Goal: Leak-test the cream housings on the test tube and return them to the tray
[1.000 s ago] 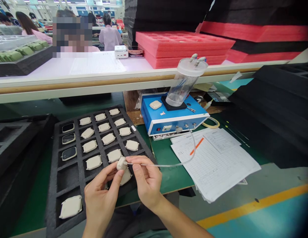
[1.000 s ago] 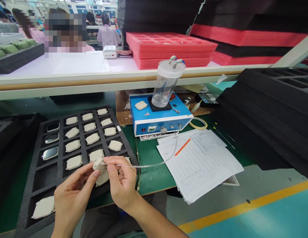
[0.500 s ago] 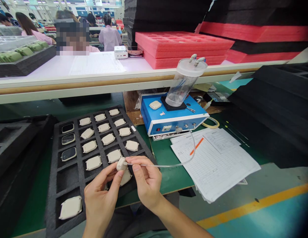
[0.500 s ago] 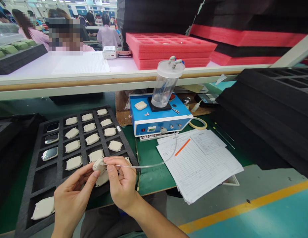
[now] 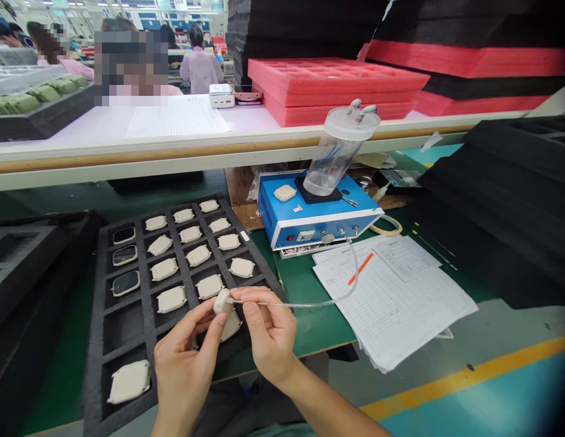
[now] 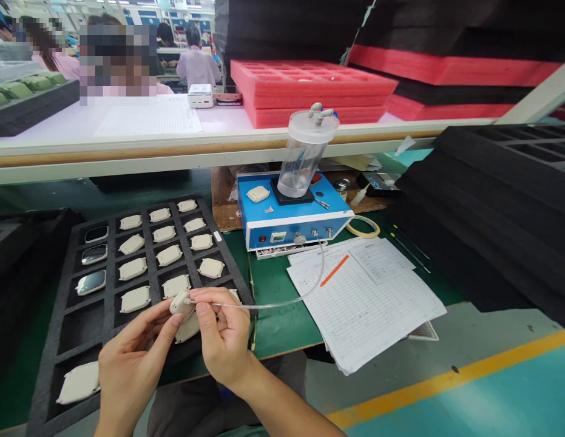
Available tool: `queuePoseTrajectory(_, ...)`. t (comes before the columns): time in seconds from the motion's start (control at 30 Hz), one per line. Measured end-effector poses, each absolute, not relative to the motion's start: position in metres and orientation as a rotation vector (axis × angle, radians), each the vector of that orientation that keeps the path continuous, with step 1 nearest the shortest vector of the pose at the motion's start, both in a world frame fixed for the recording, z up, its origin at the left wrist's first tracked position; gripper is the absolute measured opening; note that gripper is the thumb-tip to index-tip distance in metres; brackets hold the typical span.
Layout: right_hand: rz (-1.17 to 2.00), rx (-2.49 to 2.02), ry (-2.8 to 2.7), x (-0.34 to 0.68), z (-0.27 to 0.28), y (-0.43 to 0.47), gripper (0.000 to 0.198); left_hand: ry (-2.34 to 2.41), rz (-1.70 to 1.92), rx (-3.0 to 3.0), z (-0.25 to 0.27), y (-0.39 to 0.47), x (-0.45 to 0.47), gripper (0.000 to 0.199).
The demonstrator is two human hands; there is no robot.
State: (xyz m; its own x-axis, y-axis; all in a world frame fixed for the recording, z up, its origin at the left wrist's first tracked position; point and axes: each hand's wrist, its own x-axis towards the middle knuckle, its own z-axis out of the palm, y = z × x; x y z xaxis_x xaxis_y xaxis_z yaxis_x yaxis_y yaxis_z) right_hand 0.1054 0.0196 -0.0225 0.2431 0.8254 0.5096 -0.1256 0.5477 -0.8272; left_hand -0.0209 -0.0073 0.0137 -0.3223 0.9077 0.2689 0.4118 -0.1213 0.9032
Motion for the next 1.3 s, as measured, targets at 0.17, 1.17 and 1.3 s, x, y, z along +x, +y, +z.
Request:
queuePoseTrajectory(0.17,0.753,-0.732,-1.139,0.105,-0.024,0.02,0.017,1.713,1.441,1.463,0.012,-0.007,-0.021,0.025)
queuePoseTrajectory(1.17,0.787,-0.732,-1.104,0.107,-0.023,0.016,0.016,1.723,1.438,1.522,0.02,-0.007,-0.017,0.021)
queuePoseTrajectory(1.3,0.841,-0.785,-1.065,0.109,-0.03,0.008,0.014,1.744,1.382,1.618,0.022,-0.018,-0.007,0.019)
